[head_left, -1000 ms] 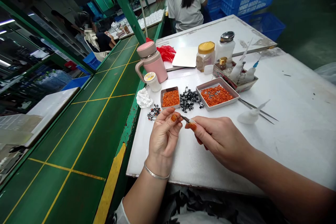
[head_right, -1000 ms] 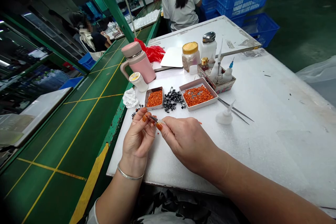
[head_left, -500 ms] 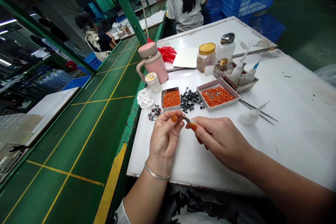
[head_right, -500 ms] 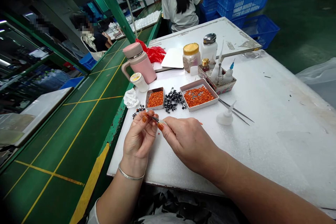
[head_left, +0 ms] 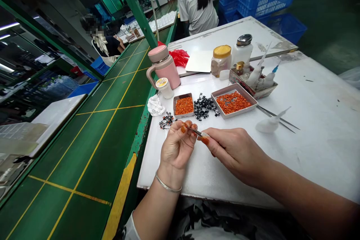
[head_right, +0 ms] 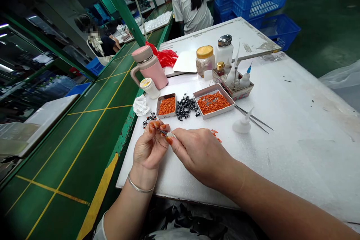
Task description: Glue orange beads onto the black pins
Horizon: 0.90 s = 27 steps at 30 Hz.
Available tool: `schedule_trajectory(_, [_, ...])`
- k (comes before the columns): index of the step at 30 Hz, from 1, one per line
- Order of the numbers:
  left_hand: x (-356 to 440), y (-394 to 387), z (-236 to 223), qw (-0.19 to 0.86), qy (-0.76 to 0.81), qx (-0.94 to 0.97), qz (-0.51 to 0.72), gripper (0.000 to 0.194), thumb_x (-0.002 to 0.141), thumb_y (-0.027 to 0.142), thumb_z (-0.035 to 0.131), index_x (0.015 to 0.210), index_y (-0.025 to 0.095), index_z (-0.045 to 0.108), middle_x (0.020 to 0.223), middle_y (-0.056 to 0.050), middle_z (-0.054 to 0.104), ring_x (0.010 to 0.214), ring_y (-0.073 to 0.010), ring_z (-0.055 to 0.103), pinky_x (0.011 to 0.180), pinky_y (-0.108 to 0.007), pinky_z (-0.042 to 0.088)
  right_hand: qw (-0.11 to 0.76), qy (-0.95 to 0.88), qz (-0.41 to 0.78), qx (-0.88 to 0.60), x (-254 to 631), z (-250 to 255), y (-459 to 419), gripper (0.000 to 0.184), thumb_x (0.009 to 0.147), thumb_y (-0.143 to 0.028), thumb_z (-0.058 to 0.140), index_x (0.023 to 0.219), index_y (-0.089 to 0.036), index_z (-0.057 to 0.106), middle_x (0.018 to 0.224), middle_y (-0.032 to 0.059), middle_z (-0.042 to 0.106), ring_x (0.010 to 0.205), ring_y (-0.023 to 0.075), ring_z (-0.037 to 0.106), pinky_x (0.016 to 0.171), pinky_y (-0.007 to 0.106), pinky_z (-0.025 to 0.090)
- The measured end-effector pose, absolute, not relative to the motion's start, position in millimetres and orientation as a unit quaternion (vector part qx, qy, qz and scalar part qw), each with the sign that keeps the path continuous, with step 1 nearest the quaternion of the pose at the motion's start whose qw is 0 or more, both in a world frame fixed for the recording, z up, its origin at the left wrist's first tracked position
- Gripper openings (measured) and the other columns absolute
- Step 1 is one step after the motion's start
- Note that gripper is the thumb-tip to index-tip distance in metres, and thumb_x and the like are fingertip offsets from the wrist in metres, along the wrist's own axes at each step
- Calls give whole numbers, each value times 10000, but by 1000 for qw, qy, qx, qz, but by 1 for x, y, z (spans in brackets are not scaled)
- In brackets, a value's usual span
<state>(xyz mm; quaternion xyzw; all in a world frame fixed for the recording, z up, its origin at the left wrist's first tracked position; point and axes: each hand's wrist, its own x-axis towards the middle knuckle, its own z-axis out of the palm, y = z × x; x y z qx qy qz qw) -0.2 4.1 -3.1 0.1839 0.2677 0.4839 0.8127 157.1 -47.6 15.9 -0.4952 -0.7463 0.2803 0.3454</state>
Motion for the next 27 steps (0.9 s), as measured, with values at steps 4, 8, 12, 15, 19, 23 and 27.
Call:
schedule_trajectory(4, [0,4,-4,818,257,185,480,268,557,155,852,727,203,650,736,72,649,737,-38,635,622,-97,534,334,-749,277,-501,158,17,-47,353,978,-336,350,695,-156,459,583,-3,488,508,90,394,531,254,229])
schedule_trajectory(8, [1,3,-4,819,260,189,476,334,567,166,851,818,236,643,736,89,642,743,-31,630,640,-100,524,331,-752,261,-507,158,18,-48,352,973,-330,341,688,-156,452,573,-1,476,496,94,382,528,265,216])
schedule_trajectory(12, [0,3,-5,813,273,197,475,386,552,183,863,851,233,624,734,91,640,768,-36,629,647,-107,513,328,-753,252,-512,158,17,-49,356,973,-334,341,686,-157,455,573,-1,479,489,94,382,526,272,209])
schedule_trajectory(15, [0,2,-5,809,280,200,477,403,543,185,869,853,224,615,728,90,641,781,-43,633,654,-115,519,328,-758,236,-512,158,16,-48,351,976,-330,345,696,-158,466,579,-3,487,492,94,392,525,271,217])
schedule_trajectory(19, [1,2,-5,798,293,208,485,414,528,181,875,845,216,611,710,87,645,764,-56,643,633,-134,534,335,-768,184,-514,158,13,-48,312,968,-290,379,695,-161,459,567,-13,481,483,95,386,518,268,230])
schedule_trajectory(23, [2,3,-3,772,317,224,504,402,522,139,869,823,195,607,673,75,648,726,-55,647,629,-124,533,322,-770,162,-527,158,14,-48,331,971,-299,368,682,-163,454,551,-6,478,475,107,381,510,273,229])
schedule_trajectory(27, [1,3,-2,757,329,242,511,392,533,128,859,823,185,601,674,65,657,720,-55,649,660,-127,532,310,-755,211,-537,157,16,-48,375,972,-332,338,666,-160,472,548,8,496,466,109,390,501,273,219])
